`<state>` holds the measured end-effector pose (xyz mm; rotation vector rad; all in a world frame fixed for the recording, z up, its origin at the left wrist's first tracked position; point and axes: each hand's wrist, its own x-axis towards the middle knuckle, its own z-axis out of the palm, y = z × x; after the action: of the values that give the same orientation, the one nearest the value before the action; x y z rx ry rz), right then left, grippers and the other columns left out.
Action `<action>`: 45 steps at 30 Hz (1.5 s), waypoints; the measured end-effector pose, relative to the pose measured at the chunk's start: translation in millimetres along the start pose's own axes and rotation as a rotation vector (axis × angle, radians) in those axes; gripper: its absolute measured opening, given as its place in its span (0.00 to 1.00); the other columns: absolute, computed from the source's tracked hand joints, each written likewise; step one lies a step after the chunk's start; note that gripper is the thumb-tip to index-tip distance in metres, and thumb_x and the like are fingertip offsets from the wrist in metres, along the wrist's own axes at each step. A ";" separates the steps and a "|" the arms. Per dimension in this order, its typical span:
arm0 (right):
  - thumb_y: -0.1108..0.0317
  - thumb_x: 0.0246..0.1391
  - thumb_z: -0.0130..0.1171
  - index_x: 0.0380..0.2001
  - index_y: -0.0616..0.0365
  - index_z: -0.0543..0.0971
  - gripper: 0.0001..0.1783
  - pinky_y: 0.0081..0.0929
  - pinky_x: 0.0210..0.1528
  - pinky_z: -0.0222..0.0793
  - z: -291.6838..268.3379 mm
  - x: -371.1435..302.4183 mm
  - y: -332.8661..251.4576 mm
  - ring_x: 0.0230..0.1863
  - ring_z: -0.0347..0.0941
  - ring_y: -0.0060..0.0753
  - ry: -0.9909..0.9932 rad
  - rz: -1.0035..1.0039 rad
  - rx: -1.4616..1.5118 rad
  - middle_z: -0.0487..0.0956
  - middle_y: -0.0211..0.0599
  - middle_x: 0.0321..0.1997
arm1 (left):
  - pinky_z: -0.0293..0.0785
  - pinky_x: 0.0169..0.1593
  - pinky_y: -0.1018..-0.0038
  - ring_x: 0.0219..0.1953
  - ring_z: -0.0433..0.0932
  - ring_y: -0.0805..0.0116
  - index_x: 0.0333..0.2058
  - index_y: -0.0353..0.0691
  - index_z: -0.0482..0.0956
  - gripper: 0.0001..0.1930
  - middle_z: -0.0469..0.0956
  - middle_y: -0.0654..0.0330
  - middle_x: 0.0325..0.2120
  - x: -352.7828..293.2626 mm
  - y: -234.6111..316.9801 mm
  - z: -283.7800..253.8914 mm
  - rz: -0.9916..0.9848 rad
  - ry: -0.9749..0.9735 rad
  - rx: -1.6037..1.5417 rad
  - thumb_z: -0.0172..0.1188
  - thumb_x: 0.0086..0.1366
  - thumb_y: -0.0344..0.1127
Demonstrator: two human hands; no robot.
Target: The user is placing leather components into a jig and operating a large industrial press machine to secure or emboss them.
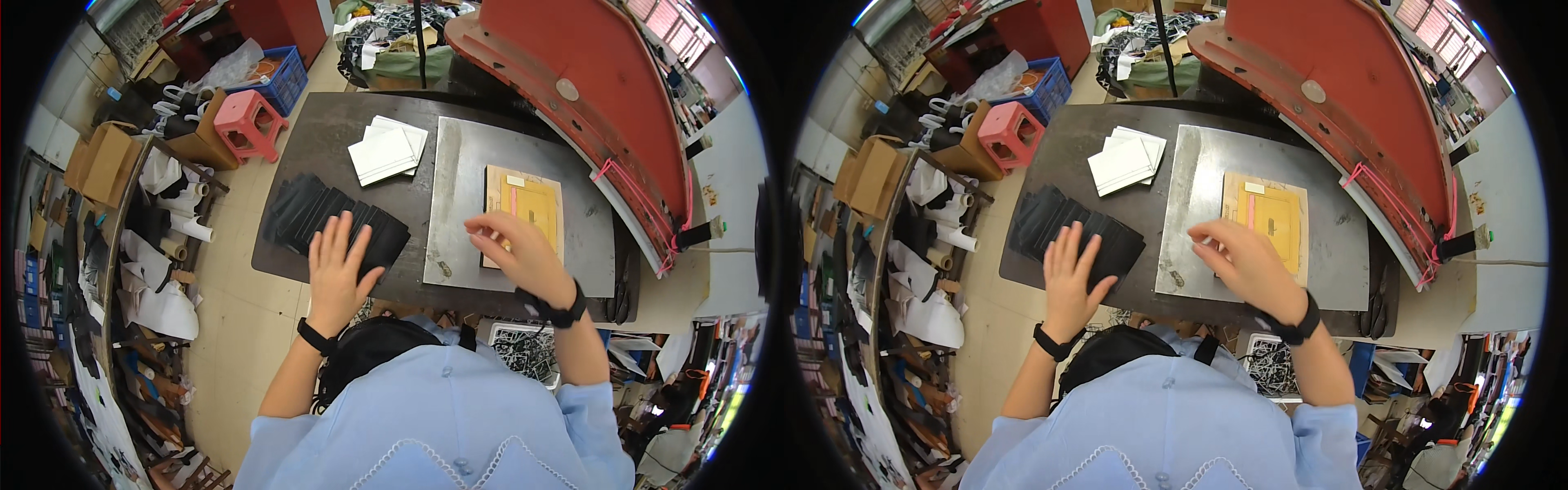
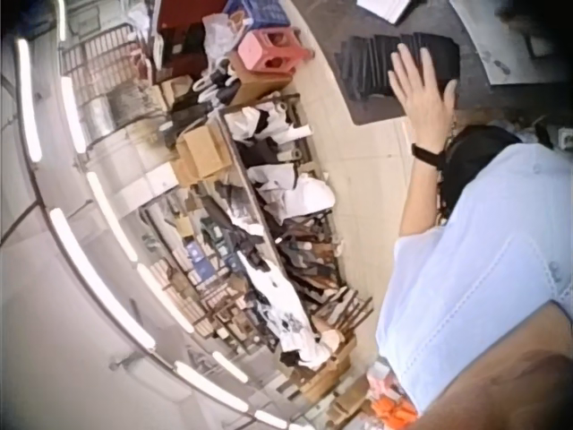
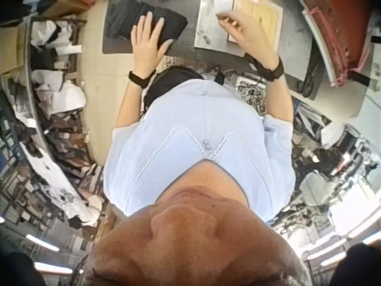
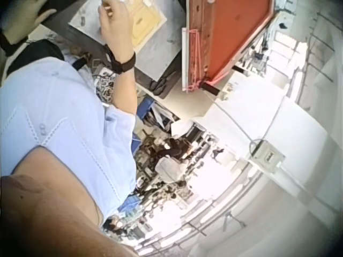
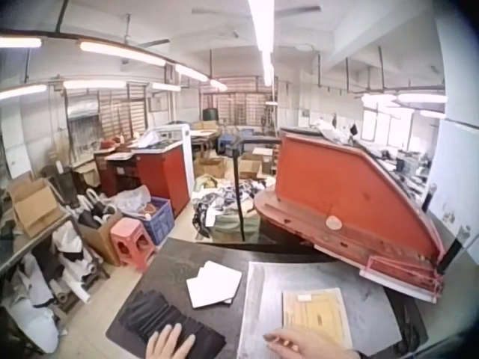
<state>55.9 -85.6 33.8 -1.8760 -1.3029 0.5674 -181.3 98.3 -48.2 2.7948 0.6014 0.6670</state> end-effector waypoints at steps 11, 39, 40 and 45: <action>0.62 0.46 0.70 0.57 0.59 0.73 0.34 0.40 0.62 0.64 88.5 188.5 47.1 0.63 0.67 0.48 0.041 -0.385 -0.693 0.74 0.43 0.61 | 0.54 0.69 0.51 0.70 0.59 0.48 0.62 0.41 0.71 0.31 0.60 0.46 0.68 -5.2 -16.3 2.3 0.070 -0.030 -0.206 0.67 0.61 0.39; 0.66 0.66 0.56 0.66 0.61 0.64 0.28 0.32 0.52 0.75 6.8 -57.9 22.1 0.50 0.78 0.34 0.221 0.206 1.195 0.81 0.42 0.51 | 0.77 0.42 0.78 0.38 0.79 0.78 0.42 0.33 0.74 0.10 0.81 0.59 0.36 55.7 87.6 -6.1 -0.478 -0.404 -1.572 0.64 0.67 0.29; 0.66 0.66 0.56 0.65 0.62 0.65 0.27 0.32 0.52 0.75 7.6 -67.8 33.0 0.50 0.78 0.33 0.250 0.222 1.185 0.80 0.42 0.52 | 0.78 0.42 0.78 0.38 0.79 0.77 0.42 0.34 0.73 0.10 0.81 0.58 0.37 61.5 97.3 0.0 -0.515 -0.366 -1.622 0.64 0.67 0.29; 0.63 0.69 0.54 0.57 0.64 0.73 0.19 0.23 0.44 0.74 18.5 -99.9 40.8 0.45 0.76 0.22 0.300 0.299 0.889 0.78 0.36 0.50 | 0.79 0.45 0.75 0.40 0.80 0.75 0.41 0.38 0.68 0.13 0.79 0.57 0.39 71.7 142.4 38.3 -0.666 -0.350 -1.735 0.65 0.66 0.29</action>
<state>28.5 -179.0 -16.3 -1.3177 -0.4342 0.8118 -56.5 -2.2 -13.2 0.9518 0.4322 0.2357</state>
